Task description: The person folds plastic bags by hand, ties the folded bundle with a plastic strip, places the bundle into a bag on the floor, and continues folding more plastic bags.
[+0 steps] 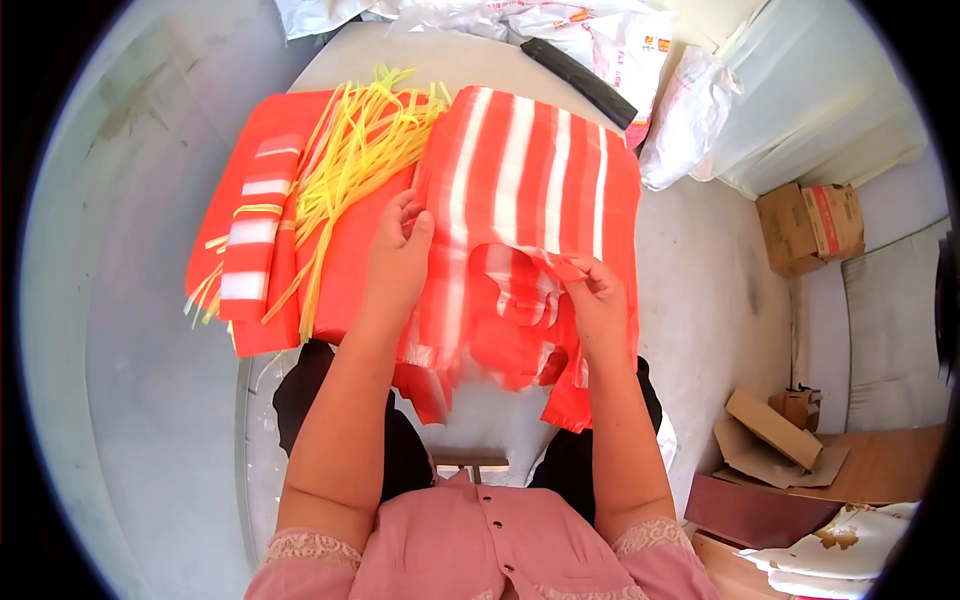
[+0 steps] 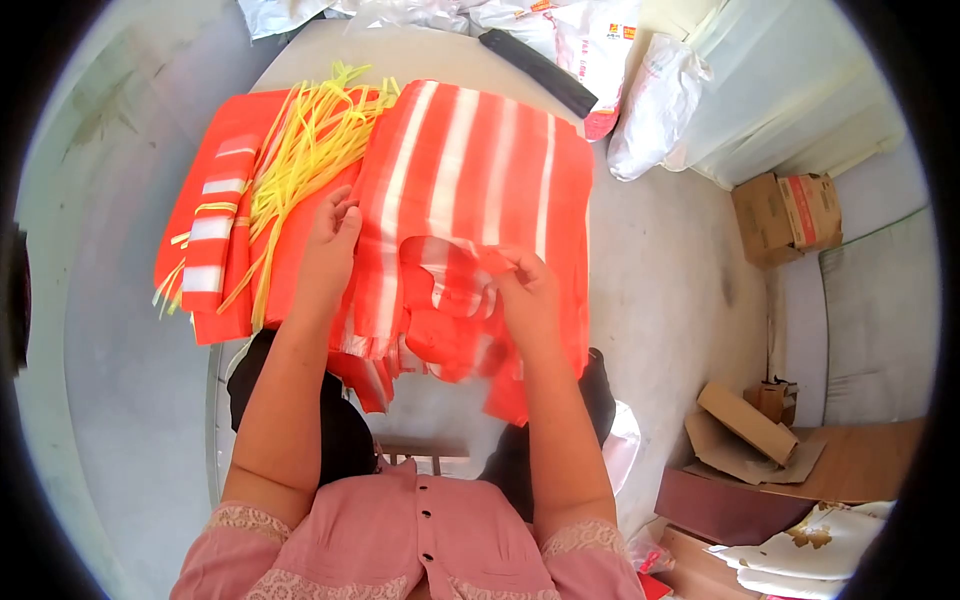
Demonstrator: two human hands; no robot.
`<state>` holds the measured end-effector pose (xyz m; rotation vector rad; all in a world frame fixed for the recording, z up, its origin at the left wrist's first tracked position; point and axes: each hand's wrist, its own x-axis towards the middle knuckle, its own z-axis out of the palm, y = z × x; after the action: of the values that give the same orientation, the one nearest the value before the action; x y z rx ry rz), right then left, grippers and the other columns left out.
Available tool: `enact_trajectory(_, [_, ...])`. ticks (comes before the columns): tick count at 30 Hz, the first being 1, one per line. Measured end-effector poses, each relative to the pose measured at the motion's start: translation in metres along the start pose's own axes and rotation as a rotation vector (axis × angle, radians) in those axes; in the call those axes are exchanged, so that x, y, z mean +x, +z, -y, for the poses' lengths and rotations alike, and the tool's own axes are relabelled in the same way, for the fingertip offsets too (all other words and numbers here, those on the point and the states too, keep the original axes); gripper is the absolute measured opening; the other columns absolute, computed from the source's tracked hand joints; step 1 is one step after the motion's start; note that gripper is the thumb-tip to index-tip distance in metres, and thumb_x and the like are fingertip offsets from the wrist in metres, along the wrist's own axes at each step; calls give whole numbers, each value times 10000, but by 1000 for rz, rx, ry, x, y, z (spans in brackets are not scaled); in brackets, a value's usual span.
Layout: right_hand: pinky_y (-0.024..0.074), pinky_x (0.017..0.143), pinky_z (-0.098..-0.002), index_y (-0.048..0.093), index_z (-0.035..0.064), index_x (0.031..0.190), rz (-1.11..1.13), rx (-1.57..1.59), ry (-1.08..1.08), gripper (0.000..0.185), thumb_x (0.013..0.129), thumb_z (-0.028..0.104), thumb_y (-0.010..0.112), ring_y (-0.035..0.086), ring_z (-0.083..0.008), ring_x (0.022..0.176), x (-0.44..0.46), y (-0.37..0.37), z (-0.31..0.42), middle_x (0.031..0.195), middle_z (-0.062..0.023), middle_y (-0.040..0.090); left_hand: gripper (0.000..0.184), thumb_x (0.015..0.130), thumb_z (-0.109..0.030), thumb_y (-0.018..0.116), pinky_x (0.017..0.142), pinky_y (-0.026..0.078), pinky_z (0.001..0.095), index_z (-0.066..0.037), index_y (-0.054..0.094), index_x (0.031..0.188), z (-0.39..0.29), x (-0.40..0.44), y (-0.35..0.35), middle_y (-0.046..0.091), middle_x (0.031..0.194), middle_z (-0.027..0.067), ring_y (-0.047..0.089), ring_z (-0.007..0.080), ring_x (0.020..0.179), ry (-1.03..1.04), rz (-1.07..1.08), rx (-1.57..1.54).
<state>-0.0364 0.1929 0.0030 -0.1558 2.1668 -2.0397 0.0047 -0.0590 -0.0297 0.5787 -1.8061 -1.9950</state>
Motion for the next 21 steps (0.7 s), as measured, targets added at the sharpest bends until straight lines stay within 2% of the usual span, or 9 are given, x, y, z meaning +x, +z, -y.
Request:
enact_trajectory(2, [511,594,-254,732,9,1161,-6,8,4,187,996,36,650,631,-102,742,-2,0,-3,944,-49,703,558,1059,-259,633,919,531,313,-56,455,1547,-1,-5,-1,685,1164,93,653,155,1051,62,9,139])
enact_trajectory(5, [514,636,-246,743,17,1151,-16,-21,3,180,998,34,650,642,-96,791,-2,-1,-8,986,-41,715,633,1001,-226,691,766,523,326,-77,434,1560,-10,-11,-12,673,950,46,643,154,868,56,81,370])
enact_trajectory(8, [526,723,-241,752,24,1136,-18,-37,-7,175,997,32,646,655,-98,873,-3,1,-16,1043,-31,726,681,952,-169,720,710,495,323,-82,429,1561,-21,-20,-21,663,863,26,626,144,812,-78,166,371])
enact_trajectory(11, [536,823,-253,752,25,1131,22,-97,-14,179,988,31,646,668,-127,989,-10,0,-17,1116,-39,736,703,935,-58,714,706,482,260,-109,439,1580,-40,-38,-31,616,861,16,571,89,781,-169,266,176])
enact_trajectory(13, [542,883,-277,748,26,1138,67,-199,-59,190,976,25,647,671,-156,1063,-17,-2,-18,1163,-54,739,719,924,-41,714,715,487,255,-118,443,1585,-33,-43,-40,622,893,18,576,86,789,-183,320,134])
enact_trajectory(16, [548,822,-289,741,11,1122,158,-370,-284,146,985,26,694,681,-122,987,-31,-14,-37,1266,-73,701,716,921,-15,701,734,499,248,-124,454,1585,-52,-58,-55,638,947,18,590,81,815,-266,417,172])
enact_trajectory(18, [551,840,-330,721,24,1149,264,-456,-252,198,951,26,715,685,-186,1050,-50,-17,-31,1335,-91,660,701,925,-3,690,741,503,245,-120,465,1579,-61,-66,-65,644,965,15,593,77,828,-322,493,213])
enact_trajectory(20, [549,891,-376,698,47,1175,332,-631,-381,289,891,31,748,661,-252,1125,-67,-11,-10,1358,-105,635,682,929,6,682,741,502,244,-113,479,1570,-60,-72,-76,643,962,11,587,70,831,-355,569,234])
enact_trajectory(21, [546,934,-401,685,63,1187,344,-761,-531,351,847,36,772,635,-285,1170,-75,0,5,1347,-109,630,675,929,9,679,736,499,241,-105,484,1566,-59,-74,-77,642,961,7,581,64,828,-375,561,188])
